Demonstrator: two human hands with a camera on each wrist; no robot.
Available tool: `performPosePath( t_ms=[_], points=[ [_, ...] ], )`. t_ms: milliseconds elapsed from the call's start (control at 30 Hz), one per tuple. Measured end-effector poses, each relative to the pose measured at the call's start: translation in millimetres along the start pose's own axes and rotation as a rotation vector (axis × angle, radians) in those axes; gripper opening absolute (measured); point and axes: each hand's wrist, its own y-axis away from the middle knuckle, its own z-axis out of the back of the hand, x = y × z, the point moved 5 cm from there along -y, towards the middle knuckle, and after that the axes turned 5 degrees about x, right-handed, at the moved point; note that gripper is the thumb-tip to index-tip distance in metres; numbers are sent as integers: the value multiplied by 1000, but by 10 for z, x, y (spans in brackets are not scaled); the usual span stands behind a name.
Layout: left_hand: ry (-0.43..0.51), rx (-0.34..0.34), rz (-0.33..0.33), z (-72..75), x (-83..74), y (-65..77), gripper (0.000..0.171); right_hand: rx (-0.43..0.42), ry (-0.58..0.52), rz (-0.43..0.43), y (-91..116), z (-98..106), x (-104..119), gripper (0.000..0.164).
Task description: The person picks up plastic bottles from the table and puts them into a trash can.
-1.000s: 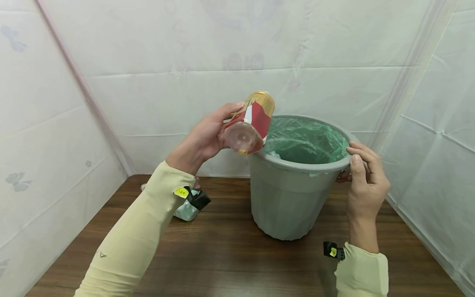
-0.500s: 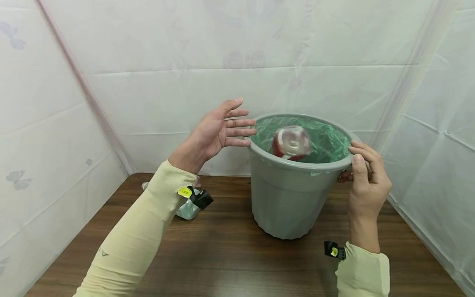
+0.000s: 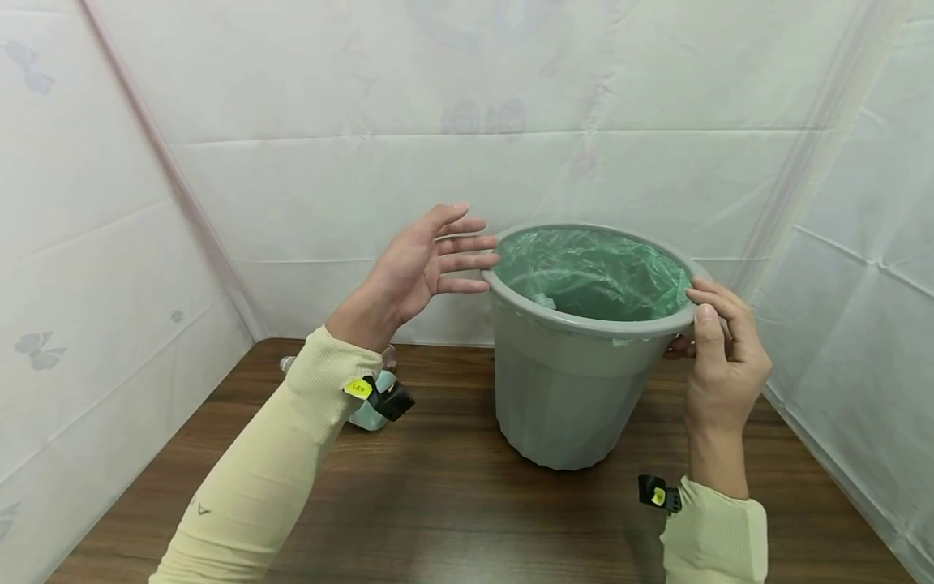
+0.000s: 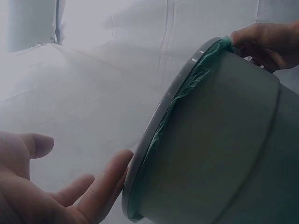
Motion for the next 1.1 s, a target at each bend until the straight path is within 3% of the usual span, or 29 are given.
performPosePath(
  t_ms=[767, 1100],
  points=[
    [-47, -49, -31, 195, 86, 210, 47, 4, 1, 5, -1, 2, -3, 28],
    [-106, -125, -52, 383, 161, 397, 46, 9, 8, 3, 2, -8, -3, 28]
  ],
)
